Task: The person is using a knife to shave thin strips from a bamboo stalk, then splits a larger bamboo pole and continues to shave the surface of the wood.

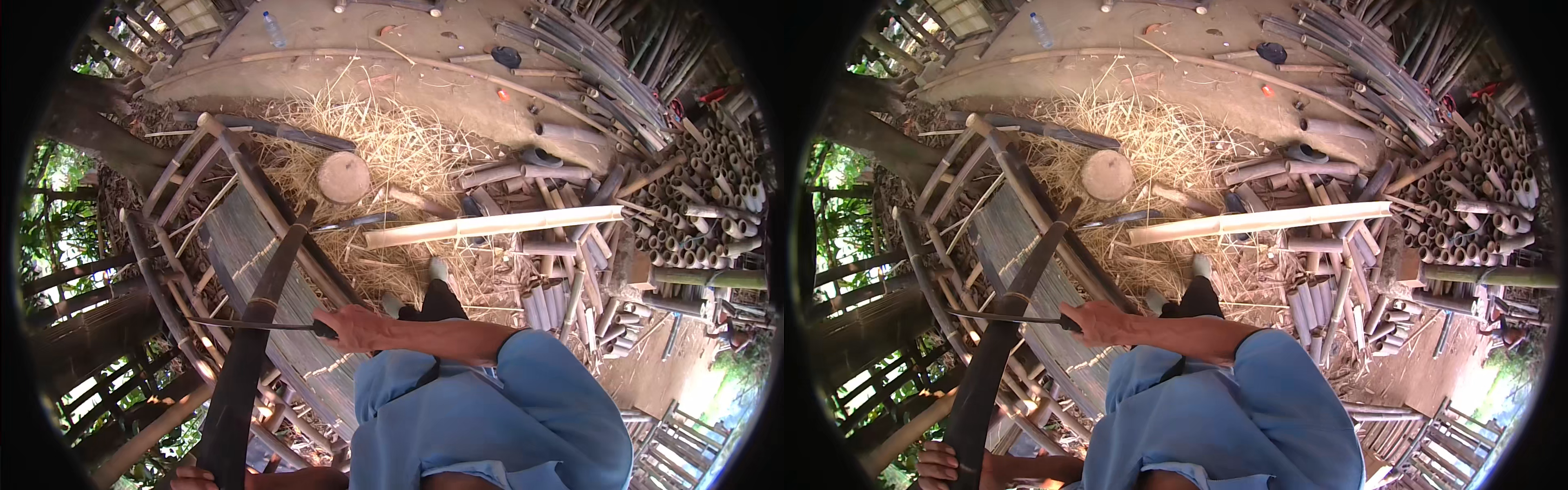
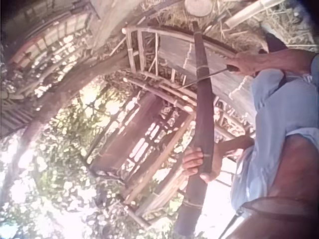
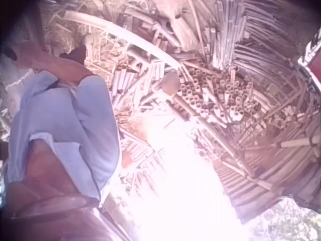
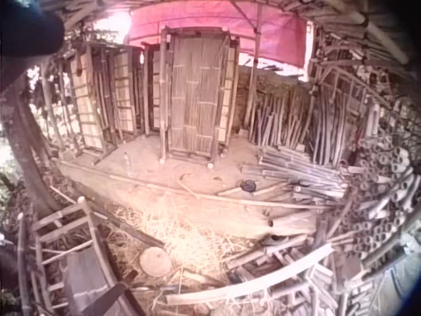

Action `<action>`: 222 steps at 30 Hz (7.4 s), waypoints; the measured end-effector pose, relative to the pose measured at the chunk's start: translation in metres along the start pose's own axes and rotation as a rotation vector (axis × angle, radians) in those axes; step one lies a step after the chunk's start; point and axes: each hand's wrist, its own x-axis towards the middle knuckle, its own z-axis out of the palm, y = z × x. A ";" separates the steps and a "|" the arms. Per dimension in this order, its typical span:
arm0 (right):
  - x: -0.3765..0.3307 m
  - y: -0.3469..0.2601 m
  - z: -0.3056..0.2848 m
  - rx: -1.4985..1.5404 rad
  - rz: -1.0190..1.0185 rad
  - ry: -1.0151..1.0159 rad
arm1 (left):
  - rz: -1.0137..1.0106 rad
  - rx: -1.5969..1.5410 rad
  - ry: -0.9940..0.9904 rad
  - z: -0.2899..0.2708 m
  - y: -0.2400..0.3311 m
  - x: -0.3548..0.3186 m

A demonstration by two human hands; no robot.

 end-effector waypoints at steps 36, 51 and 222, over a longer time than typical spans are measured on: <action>0.003 0.026 -0.020 -0.242 0.137 0.038 | 0.078 -0.255 0.114 0.007 -0.019 -0.027; -0.083 0.096 -0.017 -0.090 0.188 0.280 | 0.341 0.163 0.742 0.119 0.023 -0.008; -0.352 -0.125 -0.222 0.120 -0.299 -0.112 | -0.513 0.240 0.627 0.358 0.146 -0.226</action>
